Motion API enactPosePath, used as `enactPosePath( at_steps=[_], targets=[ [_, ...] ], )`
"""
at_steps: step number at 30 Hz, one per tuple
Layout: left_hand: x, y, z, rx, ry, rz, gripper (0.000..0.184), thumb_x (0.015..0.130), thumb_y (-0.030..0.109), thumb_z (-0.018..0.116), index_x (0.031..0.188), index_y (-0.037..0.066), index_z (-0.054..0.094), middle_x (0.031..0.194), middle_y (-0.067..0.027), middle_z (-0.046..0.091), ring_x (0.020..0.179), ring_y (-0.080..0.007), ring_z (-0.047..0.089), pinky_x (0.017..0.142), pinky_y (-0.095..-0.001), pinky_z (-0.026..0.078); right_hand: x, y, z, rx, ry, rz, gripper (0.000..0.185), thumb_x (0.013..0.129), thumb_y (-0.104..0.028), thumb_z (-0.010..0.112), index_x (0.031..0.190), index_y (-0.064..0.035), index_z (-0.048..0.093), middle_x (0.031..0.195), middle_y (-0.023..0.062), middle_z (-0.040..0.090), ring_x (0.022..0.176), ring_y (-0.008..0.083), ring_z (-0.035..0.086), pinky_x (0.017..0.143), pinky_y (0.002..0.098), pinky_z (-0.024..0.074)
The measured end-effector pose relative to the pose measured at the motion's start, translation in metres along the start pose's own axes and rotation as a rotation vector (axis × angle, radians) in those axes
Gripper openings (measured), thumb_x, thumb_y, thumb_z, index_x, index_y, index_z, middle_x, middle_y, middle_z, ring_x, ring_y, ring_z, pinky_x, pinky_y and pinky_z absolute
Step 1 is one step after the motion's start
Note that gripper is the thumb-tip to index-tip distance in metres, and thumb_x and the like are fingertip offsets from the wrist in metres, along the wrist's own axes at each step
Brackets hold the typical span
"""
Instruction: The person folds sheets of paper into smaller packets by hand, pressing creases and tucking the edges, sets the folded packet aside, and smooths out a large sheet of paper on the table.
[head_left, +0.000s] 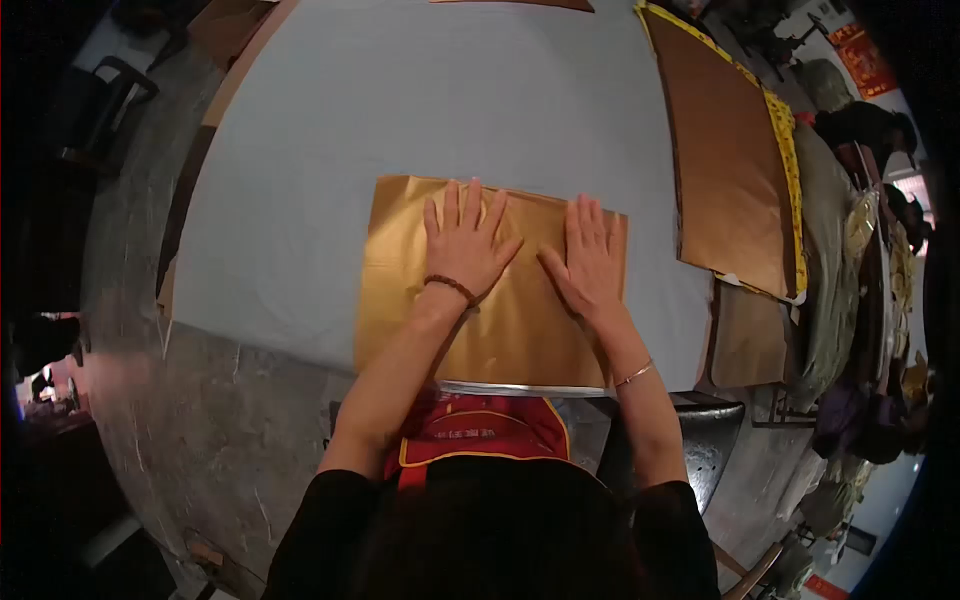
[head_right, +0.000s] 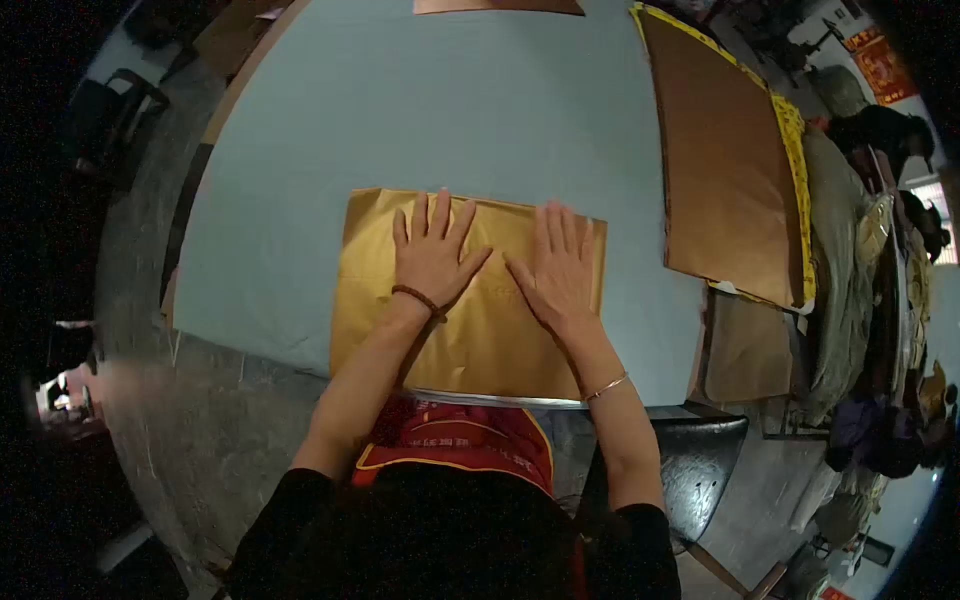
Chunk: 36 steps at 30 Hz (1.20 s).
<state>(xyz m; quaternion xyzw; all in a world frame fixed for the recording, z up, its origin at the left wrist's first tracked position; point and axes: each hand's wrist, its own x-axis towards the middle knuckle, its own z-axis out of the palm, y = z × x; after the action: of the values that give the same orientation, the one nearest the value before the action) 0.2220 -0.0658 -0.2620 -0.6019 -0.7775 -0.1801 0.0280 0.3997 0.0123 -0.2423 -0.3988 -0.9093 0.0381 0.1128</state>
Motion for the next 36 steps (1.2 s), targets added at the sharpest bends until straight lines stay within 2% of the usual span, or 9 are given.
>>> enactPosePath(
  at_steps=[1, 2, 6, 12, 15, 25, 28, 32, 36],
  targets=[
    [0.0, -0.001, 0.001, 0.008, 0.015, 0.013, 0.064, 0.089, 0.056, 0.046, 0.142, 0.021, 0.039, 0.149, -0.0126, 0.03, 0.138, -0.0349, 0.022, 0.11, -0.0568, 0.011, 0.001, -0.009, 0.002, 0.005, -0.021, -0.149, 0.069, 0.091, -0.05, 0.047, 0.144, -0.0079, 0.032, 0.151, 0.0142, 0.025, 0.141, 0.0305, 0.018, 0.114, 0.0514, 0.0076],
    [0.0, -0.002, 0.001, -0.009, 0.014, 0.005, 0.065, 0.088, 0.057, 0.046, 0.142, 0.021, 0.039, 0.149, -0.0129, 0.03, 0.138, -0.0351, 0.022, 0.11, -0.0568, 0.011, 0.001, -0.014, 0.004, 0.039, -0.022, -0.187, 0.069, 0.091, -0.05, 0.047, 0.144, -0.0079, 0.032, 0.151, 0.0142, 0.025, 0.141, 0.0305, 0.018, 0.114, 0.0514, 0.0076],
    [-0.002, -0.002, -0.001, -0.037, 0.024, -0.021, 0.067, 0.087, 0.057, 0.048, 0.142, 0.02, 0.039, 0.148, -0.0148, 0.031, 0.138, -0.0365, 0.022, 0.11, -0.0578, 0.011, -0.002, 0.015, 0.005, -0.004, -0.027, -0.087, 0.062, 0.088, -0.05, 0.052, 0.138, -0.0152, 0.045, 0.15, 0.0134, 0.029, 0.139, 0.0352, 0.022, 0.112, 0.054, 0.012],
    [-0.003, -0.006, 0.005, -0.098, 0.084, -0.003, 0.07, 0.087, 0.057, 0.047, 0.143, 0.017, 0.037, 0.148, -0.0158, 0.03, 0.138, -0.036, 0.022, 0.109, -0.0593, 0.01, -0.004, 0.024, 0.008, -0.056, 0.012, -0.102, 0.066, 0.085, -0.055, 0.054, 0.139, -0.0181, 0.045, 0.15, 0.0107, 0.029, 0.138, 0.0398, 0.021, 0.111, 0.0557, 0.0105],
    [0.001, -0.021, 0.002, 0.011, 0.044, -0.167, 0.075, 0.088, 0.06, 0.042, 0.144, 0.011, 0.033, 0.151, -0.0141, 0.025, 0.142, -0.0299, 0.015, 0.11, -0.0593, 0.003, -0.005, 0.024, 0.008, -0.076, 0.008, -0.083, 0.066, 0.084, -0.056, 0.054, 0.139, -0.0195, 0.045, 0.151, 0.0095, 0.029, 0.138, 0.0392, 0.02, 0.111, 0.0573, 0.0097],
    [0.003, -0.081, -0.026, 0.156, -0.04, -0.53, 0.073, 0.091, 0.056, 0.038, 0.143, 0.005, 0.031, 0.151, -0.0148, 0.024, 0.141, -0.0318, 0.015, 0.107, -0.0654, 0.004, -0.006, 0.024, 0.008, -0.097, -0.008, -0.056, 0.068, 0.083, -0.059, 0.052, 0.14, -0.0216, 0.043, 0.151, 0.0086, 0.029, 0.139, 0.0384, 0.019, 0.111, 0.058, 0.0079],
    [0.009, -0.04, -0.015, 0.161, 0.08, -0.36, 0.078, 0.091, 0.058, 0.038, 0.144, 0.003, 0.027, 0.151, -0.019, 0.021, 0.142, -0.0358, 0.012, 0.11, -0.0605, 0.005, -0.007, 0.023, 0.008, -0.09, -0.004, -0.053, 0.069, 0.084, -0.061, 0.05, 0.14, -0.022, 0.043, 0.151, 0.0086, 0.029, 0.139, 0.0384, 0.019, 0.11, 0.0586, 0.0079],
    [0.003, 0.045, 0.017, -0.072, -0.141, 0.096, 0.078, 0.091, 0.057, 0.038, 0.145, 0.002, 0.026, 0.152, -0.0178, 0.02, 0.142, -0.0326, 0.013, 0.114, -0.0484, 0.009, -0.006, 0.029, 0.014, -0.095, -0.005, -0.079, 0.069, 0.084, -0.062, 0.049, 0.14, -0.0223, 0.042, 0.151, 0.0089, 0.029, 0.139, 0.0388, 0.019, 0.11, 0.0593, 0.0087],
    [0.0, 0.004, 0.011, -0.086, -0.138, -0.028, 0.076, 0.092, 0.057, 0.037, 0.146, 0.005, 0.025, 0.154, -0.0134, 0.019, 0.143, -0.029, 0.014, 0.115, -0.0461, 0.008, -0.005, 0.027, 0.015, -0.118, 0.007, -0.089, 0.069, 0.084, -0.062, 0.049, 0.141, -0.0225, 0.041, 0.15, 0.0092, 0.03, 0.139, 0.0389, 0.02, 0.11, 0.0592, 0.0096]
  ],
)
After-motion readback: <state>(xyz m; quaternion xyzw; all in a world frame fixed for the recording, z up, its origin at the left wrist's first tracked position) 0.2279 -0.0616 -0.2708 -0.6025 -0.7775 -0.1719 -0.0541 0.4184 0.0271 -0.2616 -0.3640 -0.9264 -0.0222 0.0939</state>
